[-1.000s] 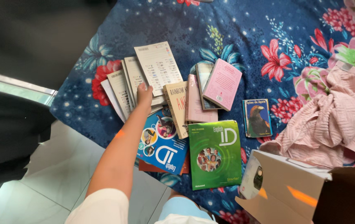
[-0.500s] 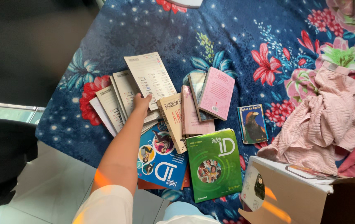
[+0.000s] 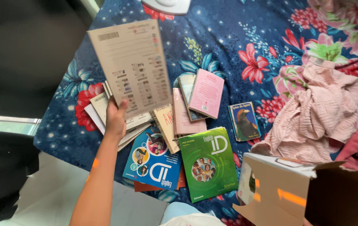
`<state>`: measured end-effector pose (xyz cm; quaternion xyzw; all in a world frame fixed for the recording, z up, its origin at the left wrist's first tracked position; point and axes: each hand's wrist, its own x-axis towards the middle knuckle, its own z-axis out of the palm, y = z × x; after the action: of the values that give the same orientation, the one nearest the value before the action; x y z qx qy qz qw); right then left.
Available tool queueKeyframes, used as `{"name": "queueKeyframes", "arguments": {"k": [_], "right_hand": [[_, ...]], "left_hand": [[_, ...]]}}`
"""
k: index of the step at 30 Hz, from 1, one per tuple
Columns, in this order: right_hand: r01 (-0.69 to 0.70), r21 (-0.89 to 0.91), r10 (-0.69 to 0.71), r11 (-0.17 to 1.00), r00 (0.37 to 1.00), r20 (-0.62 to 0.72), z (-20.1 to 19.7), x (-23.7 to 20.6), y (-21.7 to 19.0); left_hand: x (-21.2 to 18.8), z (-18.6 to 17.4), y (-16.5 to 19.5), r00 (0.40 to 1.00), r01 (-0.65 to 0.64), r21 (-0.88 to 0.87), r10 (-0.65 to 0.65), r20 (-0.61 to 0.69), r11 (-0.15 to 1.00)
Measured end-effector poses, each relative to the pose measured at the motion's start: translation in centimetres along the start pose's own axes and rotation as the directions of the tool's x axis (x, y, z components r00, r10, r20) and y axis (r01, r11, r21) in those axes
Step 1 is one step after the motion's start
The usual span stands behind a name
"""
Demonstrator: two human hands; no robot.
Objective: The person picks up books and magazines one at a time from a pile on a bed and places them into an open cardboard box, occasionally flipping a book over or straightening the stack inside the box. The box gradually fills with the books as the pile on the bed shrinks.
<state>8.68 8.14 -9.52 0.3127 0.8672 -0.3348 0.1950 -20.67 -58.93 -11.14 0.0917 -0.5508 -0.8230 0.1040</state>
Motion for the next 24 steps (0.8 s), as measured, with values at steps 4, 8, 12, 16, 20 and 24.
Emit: {"name": "queueKeyframes", "arguments": {"k": [4,8,12,16,20,24], "right_hand": [[0.520,-0.059,-0.514,0.852,0.810,-0.284,-4.2,0.1,-2.0],[0.745,0.346,-0.667,0.571,0.666,-0.333,-5.9,-4.9,-9.4],[0.657,0.651,-0.798,0.381,0.589,-0.126,-7.7,-7.7,-16.4],[0.437,0.795,-0.662,0.420,0.747,-0.060,-10.4,-8.7,-15.8],[0.438,0.728,-0.443,0.528,0.873,-0.203,-14.5,-9.1,-10.6],[0.502,0.749,-0.440,0.432,0.842,-0.311,-18.5,-9.1,-5.8]], "left_hand": [[-6.4,4.9,1.4,0.965,0.224,-0.289,-0.170,0.201,0.931],[-13.2,13.1,-0.9,0.870,0.395,-0.352,-0.223,0.440,0.849],[-20.0,22.6,-3.5,0.754,0.501,-0.250,-0.276,0.596,0.828],[-24.7,30.3,-4.1,0.615,0.565,-0.138,-0.304,0.727,0.814],[-27.9,36.8,-2.9,0.492,0.563,0.022,-0.357,0.794,0.826],[-29.9,42.6,-2.6,0.388,0.222,0.362,-0.423,0.819,0.905]]}}
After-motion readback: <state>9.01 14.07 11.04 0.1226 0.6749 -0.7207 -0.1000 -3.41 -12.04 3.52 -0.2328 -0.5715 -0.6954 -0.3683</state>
